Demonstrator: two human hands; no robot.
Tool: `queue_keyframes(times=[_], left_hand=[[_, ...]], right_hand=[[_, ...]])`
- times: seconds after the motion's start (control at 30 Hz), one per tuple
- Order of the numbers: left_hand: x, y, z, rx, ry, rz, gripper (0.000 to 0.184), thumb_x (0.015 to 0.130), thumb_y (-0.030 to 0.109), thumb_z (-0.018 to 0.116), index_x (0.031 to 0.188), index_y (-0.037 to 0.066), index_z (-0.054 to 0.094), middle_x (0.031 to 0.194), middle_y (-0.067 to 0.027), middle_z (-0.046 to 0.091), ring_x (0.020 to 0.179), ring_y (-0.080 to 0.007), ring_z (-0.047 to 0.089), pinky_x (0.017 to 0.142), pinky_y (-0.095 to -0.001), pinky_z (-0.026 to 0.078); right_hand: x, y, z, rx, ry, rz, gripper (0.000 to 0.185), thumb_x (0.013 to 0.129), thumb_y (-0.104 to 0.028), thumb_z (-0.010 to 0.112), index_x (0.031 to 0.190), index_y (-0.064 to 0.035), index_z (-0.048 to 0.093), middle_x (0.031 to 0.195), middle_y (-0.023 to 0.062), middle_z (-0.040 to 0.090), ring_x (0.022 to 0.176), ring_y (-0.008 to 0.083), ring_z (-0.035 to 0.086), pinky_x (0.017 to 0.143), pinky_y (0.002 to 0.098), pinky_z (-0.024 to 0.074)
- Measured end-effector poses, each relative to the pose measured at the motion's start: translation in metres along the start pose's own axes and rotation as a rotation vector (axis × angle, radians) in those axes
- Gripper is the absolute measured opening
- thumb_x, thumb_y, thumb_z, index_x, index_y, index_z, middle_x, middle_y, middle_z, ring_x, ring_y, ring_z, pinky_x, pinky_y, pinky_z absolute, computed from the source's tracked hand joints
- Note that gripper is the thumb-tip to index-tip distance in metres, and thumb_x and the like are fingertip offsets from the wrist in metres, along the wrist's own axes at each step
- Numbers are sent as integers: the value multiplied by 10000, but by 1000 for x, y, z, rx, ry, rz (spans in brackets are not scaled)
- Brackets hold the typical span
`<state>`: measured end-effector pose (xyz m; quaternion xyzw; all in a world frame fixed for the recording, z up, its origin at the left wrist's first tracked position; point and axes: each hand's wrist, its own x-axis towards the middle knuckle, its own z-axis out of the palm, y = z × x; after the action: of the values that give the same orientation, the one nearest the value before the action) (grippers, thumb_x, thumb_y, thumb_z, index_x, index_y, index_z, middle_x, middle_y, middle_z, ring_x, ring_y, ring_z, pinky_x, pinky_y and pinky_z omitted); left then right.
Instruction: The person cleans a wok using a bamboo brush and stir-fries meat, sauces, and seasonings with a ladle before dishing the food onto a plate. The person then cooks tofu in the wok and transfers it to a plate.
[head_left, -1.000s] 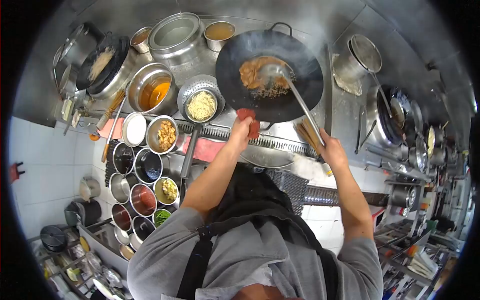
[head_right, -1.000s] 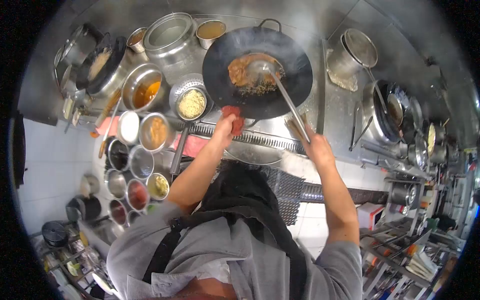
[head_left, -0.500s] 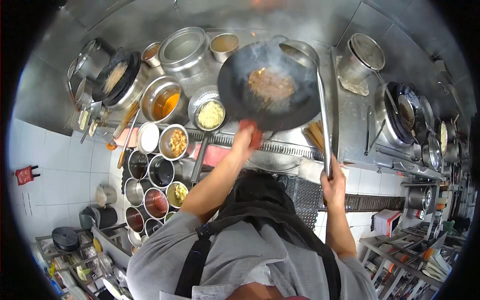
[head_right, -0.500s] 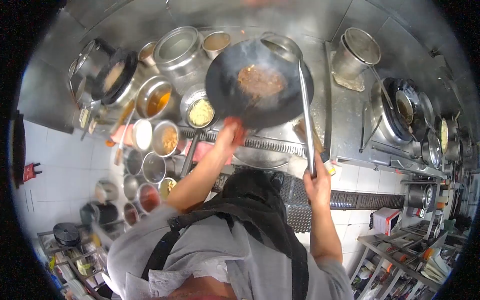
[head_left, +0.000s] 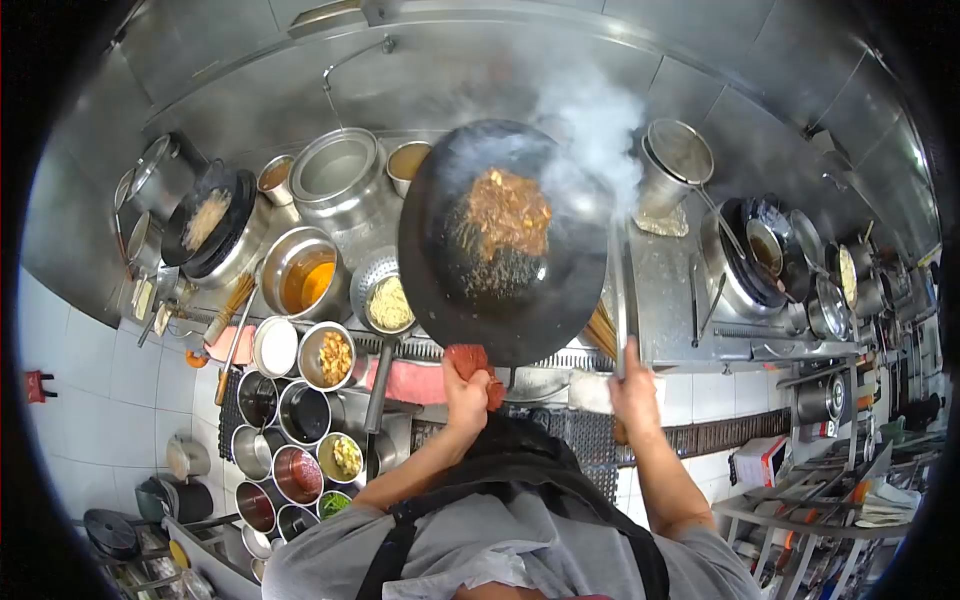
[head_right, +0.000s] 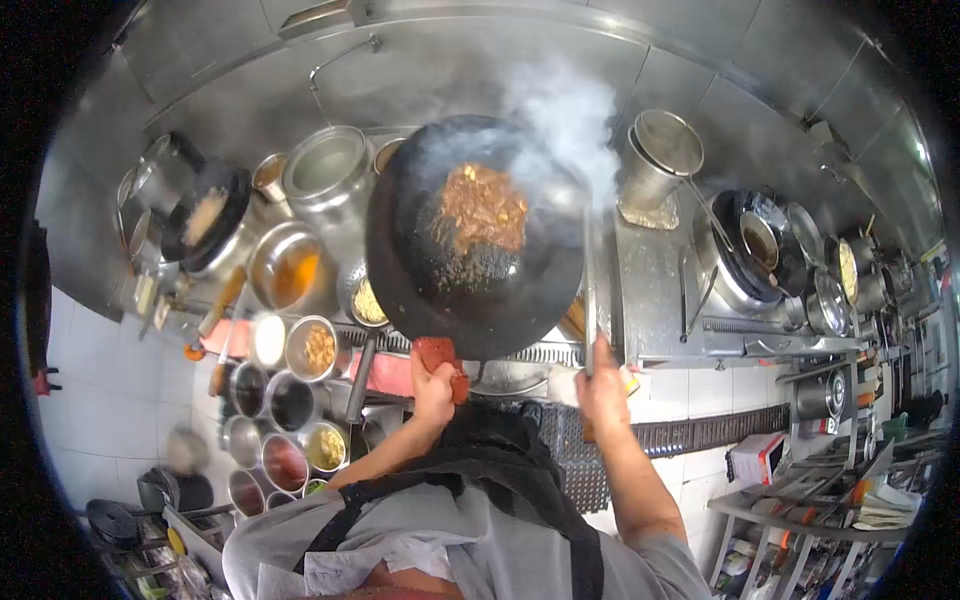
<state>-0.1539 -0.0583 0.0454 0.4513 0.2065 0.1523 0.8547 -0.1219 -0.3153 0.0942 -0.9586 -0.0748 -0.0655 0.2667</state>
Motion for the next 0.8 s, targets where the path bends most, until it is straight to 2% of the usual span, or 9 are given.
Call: queue_keyframes(times=[0.03,0.1,0.13,0.2,0.43,0.47,0.6,0.7,0.8], left_hand=[[6,-19,-5,31,-1,53,485,735,-87,464,1174,115,431,915,-69,537,633,-165,549,453,-310,454],[39,-35,-1,124,28,128,403,765,-70,469,1125,109,458,885,-63,537,610,-159,544,429,-314,434],[28,25,25,177,52,-155,298,803,-27,475,1066,113,490,853,-46,538,582,-160,538,410,-315,423],[55,30,7,71,9,-282,221,822,20,478,1012,131,507,773,-12,517,562,-159,539,381,-295,381],[-14,76,-23,-81,38,-373,167,790,-30,433,900,79,495,669,-31,492,418,-149,432,339,-286,289],[-17,73,-13,-4,176,-295,181,784,-29,424,900,84,504,690,-25,502,444,-144,441,345,-270,261],[40,42,-19,-147,161,-409,228,780,-21,424,953,90,522,747,-9,518,484,-134,463,347,-248,258],[7,49,-31,-125,74,-449,207,796,-7,439,959,82,530,760,-14,516,486,-128,467,340,-252,269],[5,59,-34,-76,139,-356,203,792,-10,446,970,61,510,773,-35,510,505,-142,507,327,-273,311]], right_hand=[[3,-5,17,143,-107,58,674,776,-25,583,1414,-18,364,736,239,624,622,364,642,604,422,525],[16,-59,7,858,-510,420,518,794,-46,580,1283,57,445,697,119,613,577,255,619,462,356,490],[16,-60,21,1092,-508,523,419,806,-67,577,1196,52,479,693,86,590,540,186,575,420,304,448],[16,-73,28,1434,-466,664,197,831,-112,567,984,6,528,703,50,560,456,122,479,368,249,390],[-12,-77,-24,1769,-587,633,273,867,-138,505,1094,15,498,745,63,530,395,98,439,297,209,357],[-14,-86,-32,1747,-513,702,229,867,-189,508,961,19,538,635,50,501,398,98,420,297,219,314],[-2,-118,-32,1493,-403,704,246,856,-230,550,962,-9,541,603,4,480,396,78,389,307,197,245],[-6,-100,-56,1522,-444,660,260,843,-178,531,1000,30,536,680,38,508,408,73,416,304,190,308],[-13,-87,-71,1489,-432,666,430,827,-150,524,1189,80,507,746,66,536,415,80,444,311,193,341]])
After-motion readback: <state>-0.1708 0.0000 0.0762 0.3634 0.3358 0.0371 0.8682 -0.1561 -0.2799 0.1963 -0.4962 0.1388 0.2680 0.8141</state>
